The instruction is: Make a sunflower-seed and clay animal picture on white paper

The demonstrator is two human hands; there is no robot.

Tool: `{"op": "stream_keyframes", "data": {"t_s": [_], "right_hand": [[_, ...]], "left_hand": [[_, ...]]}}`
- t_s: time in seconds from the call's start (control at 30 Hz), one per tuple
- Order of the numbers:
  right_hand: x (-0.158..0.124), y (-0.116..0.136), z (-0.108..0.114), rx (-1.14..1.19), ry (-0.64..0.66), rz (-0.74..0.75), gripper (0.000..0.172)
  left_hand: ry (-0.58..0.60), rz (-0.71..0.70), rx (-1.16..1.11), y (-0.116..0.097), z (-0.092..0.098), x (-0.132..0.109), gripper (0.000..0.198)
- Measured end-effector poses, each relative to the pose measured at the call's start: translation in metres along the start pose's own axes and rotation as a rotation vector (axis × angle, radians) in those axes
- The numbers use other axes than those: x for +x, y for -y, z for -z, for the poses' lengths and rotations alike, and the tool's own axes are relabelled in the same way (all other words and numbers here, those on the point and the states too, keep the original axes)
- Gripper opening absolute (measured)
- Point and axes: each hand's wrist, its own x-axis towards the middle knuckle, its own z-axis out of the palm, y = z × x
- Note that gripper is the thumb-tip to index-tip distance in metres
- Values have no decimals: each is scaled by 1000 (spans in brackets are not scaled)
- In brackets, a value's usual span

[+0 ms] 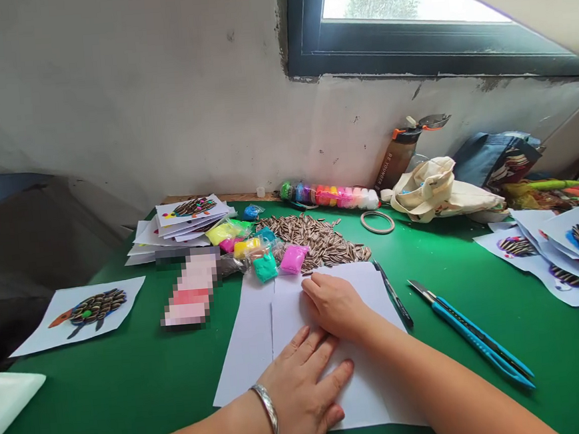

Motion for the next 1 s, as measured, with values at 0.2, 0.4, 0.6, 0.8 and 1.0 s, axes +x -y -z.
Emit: {"op": "stream_keyframes", "data": {"t_s": [0.2, 0.4, 0.6, 0.8, 1.0], "right_hand": [[1, 0, 5, -11, -1, -31, 16], [-1, 2, 6, -34, -30, -95, 19], [2, 1, 5, -50, -67, -83, 18], [-15, -42, 32, 10, -204, -253, 17], [-52, -80, 36, -40, -109, -656, 36]], "left_hand": [[23, -33, 43, 5, -2, 1, 61], [30, -63, 84, 8, 0, 0, 67], [21, -45, 67, 8, -1, 0, 66], [88, -43, 45, 9, -2, 0, 64], [80, -28, 21, 9, -5, -1, 65]]}}
